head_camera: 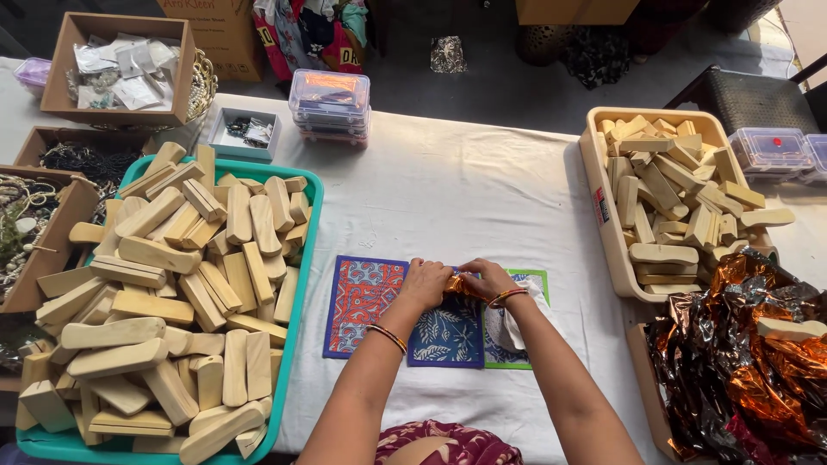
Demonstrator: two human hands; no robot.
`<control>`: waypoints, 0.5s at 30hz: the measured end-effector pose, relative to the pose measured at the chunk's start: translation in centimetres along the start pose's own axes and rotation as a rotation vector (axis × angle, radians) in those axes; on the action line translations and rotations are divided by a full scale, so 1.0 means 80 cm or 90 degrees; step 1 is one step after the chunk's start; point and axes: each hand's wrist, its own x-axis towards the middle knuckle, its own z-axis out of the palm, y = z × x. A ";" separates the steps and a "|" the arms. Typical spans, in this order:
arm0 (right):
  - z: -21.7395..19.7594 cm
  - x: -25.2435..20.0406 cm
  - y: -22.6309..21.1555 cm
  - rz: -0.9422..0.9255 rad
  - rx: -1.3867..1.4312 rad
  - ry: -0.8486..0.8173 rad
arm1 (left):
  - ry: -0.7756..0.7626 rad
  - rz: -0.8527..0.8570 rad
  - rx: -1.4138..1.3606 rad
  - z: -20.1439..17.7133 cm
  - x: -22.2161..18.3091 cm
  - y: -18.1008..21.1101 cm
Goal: Clean wooden blocks with a cloth and wrap them in decorative foil.
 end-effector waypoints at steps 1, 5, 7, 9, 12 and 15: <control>-0.003 -0.012 -0.018 0.001 -0.003 -0.002 | 0.001 -0.001 -0.004 -0.004 0.003 -0.001; 0.003 -0.048 -0.049 -0.161 -0.164 0.168 | -0.075 -0.024 -0.026 -0.019 0.004 -0.004; 0.015 -0.050 -0.034 -0.178 -0.209 0.179 | -0.095 -0.024 -0.037 -0.022 0.002 -0.005; 0.031 -0.041 -0.013 -0.134 -0.172 0.133 | -0.108 -0.028 -0.078 -0.021 -0.004 -0.007; 0.024 -0.041 -0.023 -0.046 -0.076 0.015 | -0.180 -0.082 -0.149 -0.055 -0.024 -0.002; 0.018 -0.033 -0.022 0.031 -0.048 -0.069 | -0.205 -0.100 -0.161 -0.060 -0.031 -0.006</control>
